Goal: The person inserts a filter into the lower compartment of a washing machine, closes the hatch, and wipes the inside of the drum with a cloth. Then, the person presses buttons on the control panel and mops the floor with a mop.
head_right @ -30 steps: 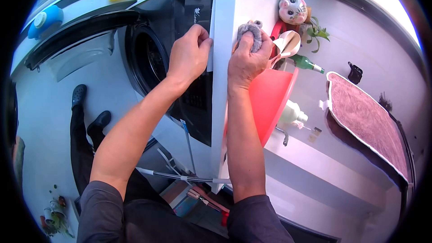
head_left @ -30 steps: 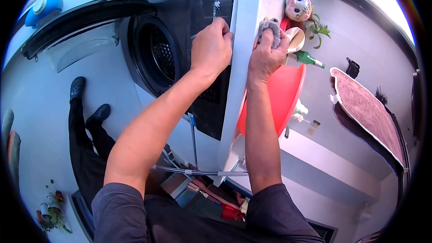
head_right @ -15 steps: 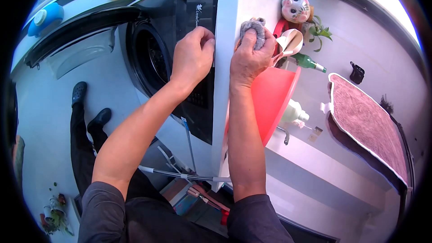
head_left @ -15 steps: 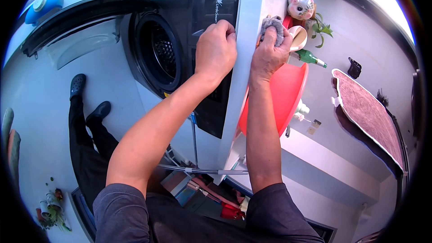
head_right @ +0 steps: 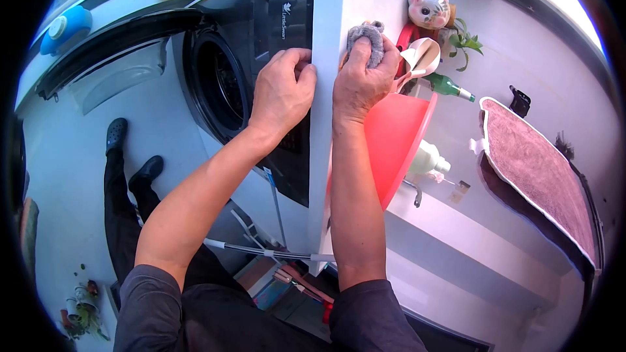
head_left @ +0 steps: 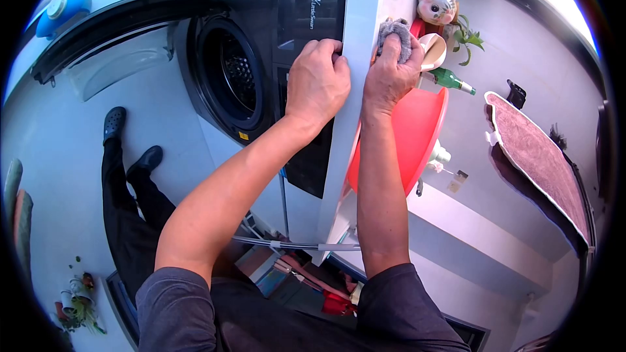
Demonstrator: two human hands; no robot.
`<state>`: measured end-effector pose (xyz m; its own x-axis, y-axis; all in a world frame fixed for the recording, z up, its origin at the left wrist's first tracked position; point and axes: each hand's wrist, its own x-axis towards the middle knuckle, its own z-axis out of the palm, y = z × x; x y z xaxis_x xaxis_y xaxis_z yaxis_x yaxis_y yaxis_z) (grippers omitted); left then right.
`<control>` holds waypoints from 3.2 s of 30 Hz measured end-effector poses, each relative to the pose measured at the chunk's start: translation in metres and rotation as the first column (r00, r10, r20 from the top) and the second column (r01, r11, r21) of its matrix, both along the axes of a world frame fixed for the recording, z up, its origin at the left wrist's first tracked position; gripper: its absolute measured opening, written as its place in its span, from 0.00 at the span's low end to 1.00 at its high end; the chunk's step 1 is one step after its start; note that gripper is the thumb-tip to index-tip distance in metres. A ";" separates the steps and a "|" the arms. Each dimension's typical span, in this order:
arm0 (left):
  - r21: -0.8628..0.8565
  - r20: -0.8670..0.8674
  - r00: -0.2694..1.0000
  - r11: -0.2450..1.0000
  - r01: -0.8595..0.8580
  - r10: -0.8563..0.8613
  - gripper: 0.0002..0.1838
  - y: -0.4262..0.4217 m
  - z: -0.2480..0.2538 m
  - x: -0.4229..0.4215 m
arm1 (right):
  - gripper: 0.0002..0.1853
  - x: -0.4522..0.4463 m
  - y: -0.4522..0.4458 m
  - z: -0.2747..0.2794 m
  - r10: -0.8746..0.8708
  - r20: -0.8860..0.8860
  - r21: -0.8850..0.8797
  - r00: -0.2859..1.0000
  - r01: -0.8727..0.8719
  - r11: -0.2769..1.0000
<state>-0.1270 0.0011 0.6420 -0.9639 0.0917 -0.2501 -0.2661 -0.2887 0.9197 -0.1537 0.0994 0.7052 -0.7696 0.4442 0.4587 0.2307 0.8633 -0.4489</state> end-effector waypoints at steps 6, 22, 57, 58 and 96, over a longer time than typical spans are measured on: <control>-0.017 0.002 1.000 1.000 0.013 -0.013 0.14 -0.001 0.002 -0.001 | 0.15 -0.001 -0.016 0.005 -0.003 -0.014 -0.162 1.000 0.000 0.987; -0.102 -0.084 0.996 0.995 0.021 -0.030 0.25 -0.004 -0.004 -0.054 | 0.14 0.001 0.001 0.001 0.047 0.007 0.315 0.999 -0.047 0.948; -0.824 -0.198 0.958 0.565 -0.048 -0.208 0.16 -0.291 -0.051 -0.001 | 0.11 0.002 0.001 0.003 0.030 -0.150 0.333 0.988 0.022 0.943; -0.911 -0.169 0.946 0.411 -0.043 -0.277 0.19 -0.301 -0.041 -0.013 | 0.10 0.003 0.002 0.003 0.060 -0.151 0.354 0.987 -0.003 0.935; -0.946 0.004 0.768 0.246 0.210 -0.640 0.17 -0.271 -0.101 0.072 | 0.11 0.009 -0.013 0.009 -0.095 -0.141 0.431 0.985 0.148 0.890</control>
<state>-0.0549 -0.2704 0.5409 -0.8723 0.4578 -0.1718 0.2912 0.7686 0.5696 -0.1450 0.0860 0.7146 -0.6537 0.2642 0.7091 0.3171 0.9465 -0.0604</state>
